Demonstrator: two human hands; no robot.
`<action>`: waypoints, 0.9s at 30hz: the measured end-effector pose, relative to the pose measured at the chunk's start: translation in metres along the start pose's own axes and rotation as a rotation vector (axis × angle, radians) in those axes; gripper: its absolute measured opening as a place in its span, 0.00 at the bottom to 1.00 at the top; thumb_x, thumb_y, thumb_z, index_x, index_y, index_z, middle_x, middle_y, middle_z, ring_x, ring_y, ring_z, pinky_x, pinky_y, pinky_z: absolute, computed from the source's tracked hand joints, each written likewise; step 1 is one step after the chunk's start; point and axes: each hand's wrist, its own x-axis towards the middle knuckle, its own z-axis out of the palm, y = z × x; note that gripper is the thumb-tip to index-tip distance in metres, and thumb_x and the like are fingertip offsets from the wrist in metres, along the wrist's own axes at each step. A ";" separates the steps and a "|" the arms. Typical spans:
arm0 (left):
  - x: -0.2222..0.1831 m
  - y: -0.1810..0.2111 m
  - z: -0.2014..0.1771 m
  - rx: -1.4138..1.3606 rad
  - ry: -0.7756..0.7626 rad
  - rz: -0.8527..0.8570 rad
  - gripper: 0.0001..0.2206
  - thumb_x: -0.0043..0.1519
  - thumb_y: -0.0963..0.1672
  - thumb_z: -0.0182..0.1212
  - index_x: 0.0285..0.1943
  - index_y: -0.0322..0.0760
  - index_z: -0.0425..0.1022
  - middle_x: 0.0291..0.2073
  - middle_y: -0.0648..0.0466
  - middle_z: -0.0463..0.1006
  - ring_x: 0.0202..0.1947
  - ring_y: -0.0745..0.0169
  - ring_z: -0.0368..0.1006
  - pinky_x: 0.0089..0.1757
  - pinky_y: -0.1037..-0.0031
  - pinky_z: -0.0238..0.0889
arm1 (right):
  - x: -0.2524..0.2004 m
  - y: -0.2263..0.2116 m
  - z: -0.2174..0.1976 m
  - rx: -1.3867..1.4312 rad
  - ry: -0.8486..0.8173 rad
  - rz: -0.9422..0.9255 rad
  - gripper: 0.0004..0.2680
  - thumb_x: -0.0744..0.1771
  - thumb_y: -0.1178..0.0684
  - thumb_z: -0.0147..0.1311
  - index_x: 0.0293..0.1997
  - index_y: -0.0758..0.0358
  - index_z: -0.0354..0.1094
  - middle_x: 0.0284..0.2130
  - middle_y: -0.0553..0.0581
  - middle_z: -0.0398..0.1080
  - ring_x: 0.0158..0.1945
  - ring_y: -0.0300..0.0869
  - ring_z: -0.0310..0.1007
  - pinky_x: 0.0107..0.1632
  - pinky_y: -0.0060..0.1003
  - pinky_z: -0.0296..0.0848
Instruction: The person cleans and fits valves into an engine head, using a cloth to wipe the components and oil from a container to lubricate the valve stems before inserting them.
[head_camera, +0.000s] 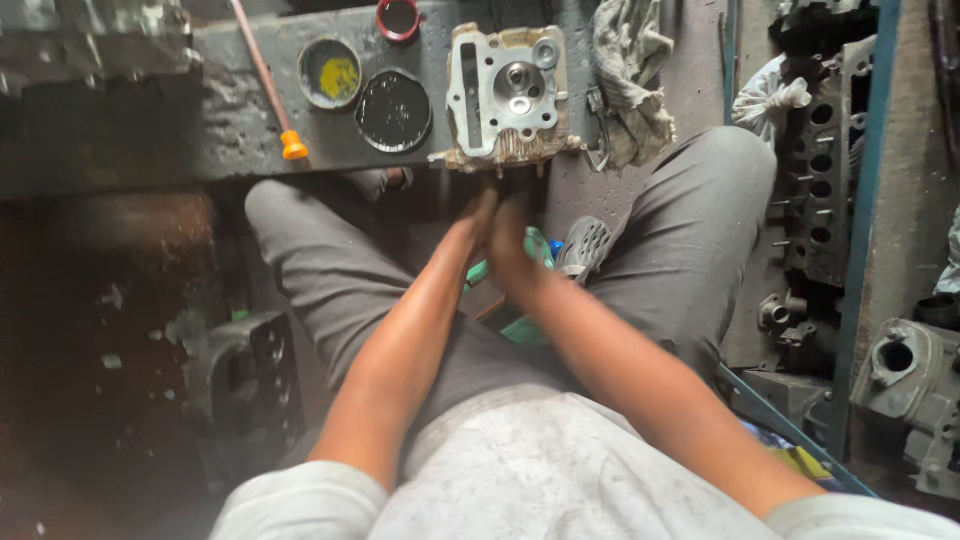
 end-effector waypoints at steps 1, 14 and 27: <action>-0.008 -0.010 0.006 -0.096 -0.051 0.070 0.23 0.71 0.51 0.44 0.63 0.28 0.72 0.56 0.40 0.75 0.56 0.50 0.70 0.55 0.62 0.63 | 0.040 -0.017 -0.008 0.042 0.034 0.005 0.12 0.69 0.49 0.45 0.50 0.68 0.69 0.38 0.57 0.70 0.38 0.41 0.66 0.40 0.40 0.68; -0.013 -0.017 0.007 -0.128 -0.120 0.159 0.21 0.72 0.50 0.45 0.63 0.29 0.73 0.56 0.41 0.75 0.57 0.50 0.69 0.56 0.62 0.62 | 0.070 -0.037 -0.014 0.096 0.107 0.018 0.12 0.69 0.49 0.46 0.49 0.67 0.69 0.37 0.56 0.69 0.37 0.41 0.66 0.39 0.39 0.68; -0.056 0.017 0.022 -0.100 0.043 0.223 0.18 0.74 0.47 0.47 0.57 0.25 0.75 0.51 0.39 0.75 0.52 0.42 0.67 0.53 0.58 0.63 | 0.092 -0.023 -0.019 0.133 0.118 0.066 0.11 0.69 0.50 0.46 0.49 0.67 0.69 0.37 0.56 0.69 0.37 0.40 0.66 0.38 0.39 0.68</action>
